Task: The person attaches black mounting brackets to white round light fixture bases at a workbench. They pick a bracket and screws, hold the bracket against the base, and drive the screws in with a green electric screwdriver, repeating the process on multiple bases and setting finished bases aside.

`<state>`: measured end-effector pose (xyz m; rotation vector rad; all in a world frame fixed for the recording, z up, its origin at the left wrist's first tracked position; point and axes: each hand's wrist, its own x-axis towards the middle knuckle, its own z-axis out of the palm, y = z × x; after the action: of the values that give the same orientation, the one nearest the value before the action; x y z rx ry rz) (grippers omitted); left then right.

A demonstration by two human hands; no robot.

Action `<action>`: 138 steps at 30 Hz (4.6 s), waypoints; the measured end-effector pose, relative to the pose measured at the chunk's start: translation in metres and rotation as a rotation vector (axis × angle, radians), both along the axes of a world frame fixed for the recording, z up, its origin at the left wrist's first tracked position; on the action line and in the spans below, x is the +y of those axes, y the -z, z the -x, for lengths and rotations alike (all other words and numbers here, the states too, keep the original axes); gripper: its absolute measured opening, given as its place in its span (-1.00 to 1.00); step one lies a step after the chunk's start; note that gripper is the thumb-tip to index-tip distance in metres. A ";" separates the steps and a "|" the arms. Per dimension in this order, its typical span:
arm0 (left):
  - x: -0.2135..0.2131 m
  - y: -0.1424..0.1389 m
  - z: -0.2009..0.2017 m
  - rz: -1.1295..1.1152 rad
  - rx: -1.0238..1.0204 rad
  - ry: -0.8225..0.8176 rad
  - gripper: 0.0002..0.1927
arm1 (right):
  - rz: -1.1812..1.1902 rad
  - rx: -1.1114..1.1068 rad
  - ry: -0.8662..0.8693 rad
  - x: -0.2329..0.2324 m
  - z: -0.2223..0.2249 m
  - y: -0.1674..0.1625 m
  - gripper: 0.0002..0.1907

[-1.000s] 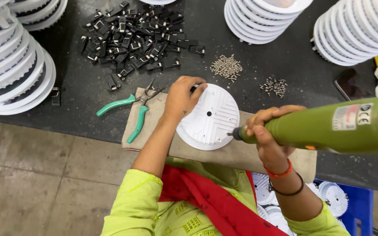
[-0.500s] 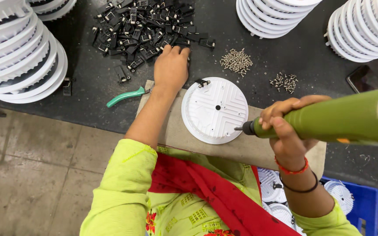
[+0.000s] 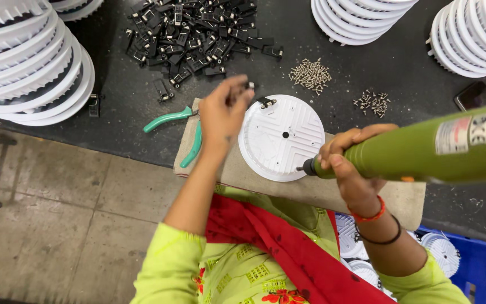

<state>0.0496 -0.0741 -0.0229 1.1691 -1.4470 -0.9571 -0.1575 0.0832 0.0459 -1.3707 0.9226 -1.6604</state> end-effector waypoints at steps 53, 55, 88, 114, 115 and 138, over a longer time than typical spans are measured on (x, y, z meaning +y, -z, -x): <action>0.115 0.013 0.003 -0.549 -0.003 0.480 -0.80 | -0.406 0.763 -0.008 0.012 0.004 0.054 -0.83; 0.114 0.018 0.005 -0.724 0.369 0.476 -0.76 | -0.491 0.680 -0.037 0.015 0.005 0.053 -0.81; 0.039 -0.033 0.071 0.171 -1.019 0.738 -0.84 | -0.498 1.340 0.095 0.004 -0.008 0.057 -0.63; 0.086 -0.014 0.030 0.356 -0.642 0.427 -0.86 | -0.151 1.522 0.120 -0.079 0.164 0.029 -0.89; 0.086 -0.015 0.031 0.339 -0.658 0.438 -0.85 | -0.245 1.409 0.154 -0.073 0.157 0.027 -0.87; 0.077 -0.018 0.039 0.268 -0.766 0.538 -0.86 | 0.160 1.090 0.237 0.006 0.008 0.054 -0.76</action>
<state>0.0109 0.0030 -0.0051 0.9988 -2.5102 -0.6333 -0.1655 0.0891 -0.0077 -2.4147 1.6017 -1.0648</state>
